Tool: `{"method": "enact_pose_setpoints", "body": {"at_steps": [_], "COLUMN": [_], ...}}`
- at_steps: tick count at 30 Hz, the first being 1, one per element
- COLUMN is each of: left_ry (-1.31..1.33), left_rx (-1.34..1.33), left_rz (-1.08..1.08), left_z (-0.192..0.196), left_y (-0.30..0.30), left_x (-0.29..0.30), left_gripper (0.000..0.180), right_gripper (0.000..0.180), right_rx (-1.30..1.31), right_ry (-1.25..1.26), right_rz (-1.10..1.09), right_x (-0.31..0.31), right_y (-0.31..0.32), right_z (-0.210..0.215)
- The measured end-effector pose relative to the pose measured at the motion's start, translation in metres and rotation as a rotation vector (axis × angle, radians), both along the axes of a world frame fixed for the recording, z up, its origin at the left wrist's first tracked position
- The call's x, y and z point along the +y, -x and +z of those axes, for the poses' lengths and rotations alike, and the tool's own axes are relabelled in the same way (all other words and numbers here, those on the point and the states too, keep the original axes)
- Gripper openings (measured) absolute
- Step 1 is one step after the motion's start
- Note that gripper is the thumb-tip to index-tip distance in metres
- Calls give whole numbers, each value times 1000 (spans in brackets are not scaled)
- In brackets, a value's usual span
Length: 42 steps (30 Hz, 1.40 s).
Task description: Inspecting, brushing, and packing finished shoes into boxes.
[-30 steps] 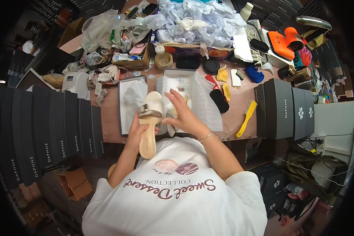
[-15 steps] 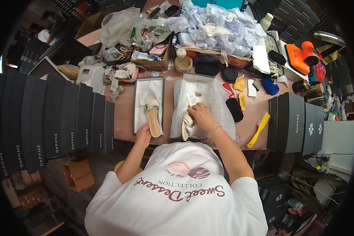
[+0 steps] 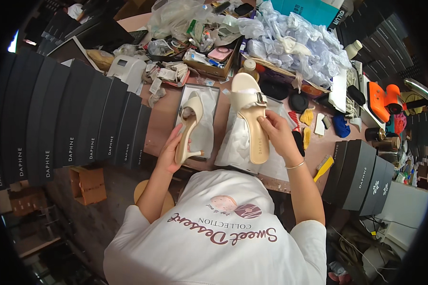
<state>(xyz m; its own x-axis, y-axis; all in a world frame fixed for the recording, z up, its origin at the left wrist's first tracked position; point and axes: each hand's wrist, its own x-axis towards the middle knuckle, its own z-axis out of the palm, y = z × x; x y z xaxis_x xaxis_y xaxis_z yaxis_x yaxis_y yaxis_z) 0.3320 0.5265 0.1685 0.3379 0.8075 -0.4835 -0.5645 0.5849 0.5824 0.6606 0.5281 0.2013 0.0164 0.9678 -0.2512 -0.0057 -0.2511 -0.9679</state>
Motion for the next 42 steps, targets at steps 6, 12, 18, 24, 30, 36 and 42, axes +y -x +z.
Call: {"method": "enact_pose_setpoints", "body": {"at_steps": [6,12,18,24,30,36,42], "left_ry": [-40,-70,-606,-1619,-1094,-938,-557], "left_rx": [15,-130,539,1099,832,731,229], "left_rz": [-149,-386,-581,-267,-511,-491,-450], "left_z": [46,39,65,115,111,88,70], "left_y": [-61,-74,-81,-79,-67,-76,-91], "left_x": [-14,-20,-16,17,5,1,5], "left_gripper": [43,42,34,21,28,28,34], "right_gripper": [61,50,39,30,31,35,39], "right_rx": [463,493,-246,-738,-292,15,369], "right_ry": [197,-18,-209,-713,-297,-107,58], "right_rz": [-279,-250,85,-102,-70,28,38], "right_x": [-44,-89,-108,-95,-102,-95,-81], "right_y": [45,54,44,21,15,15,17], "right_z": [1,1,49,71,64,44,38]}}
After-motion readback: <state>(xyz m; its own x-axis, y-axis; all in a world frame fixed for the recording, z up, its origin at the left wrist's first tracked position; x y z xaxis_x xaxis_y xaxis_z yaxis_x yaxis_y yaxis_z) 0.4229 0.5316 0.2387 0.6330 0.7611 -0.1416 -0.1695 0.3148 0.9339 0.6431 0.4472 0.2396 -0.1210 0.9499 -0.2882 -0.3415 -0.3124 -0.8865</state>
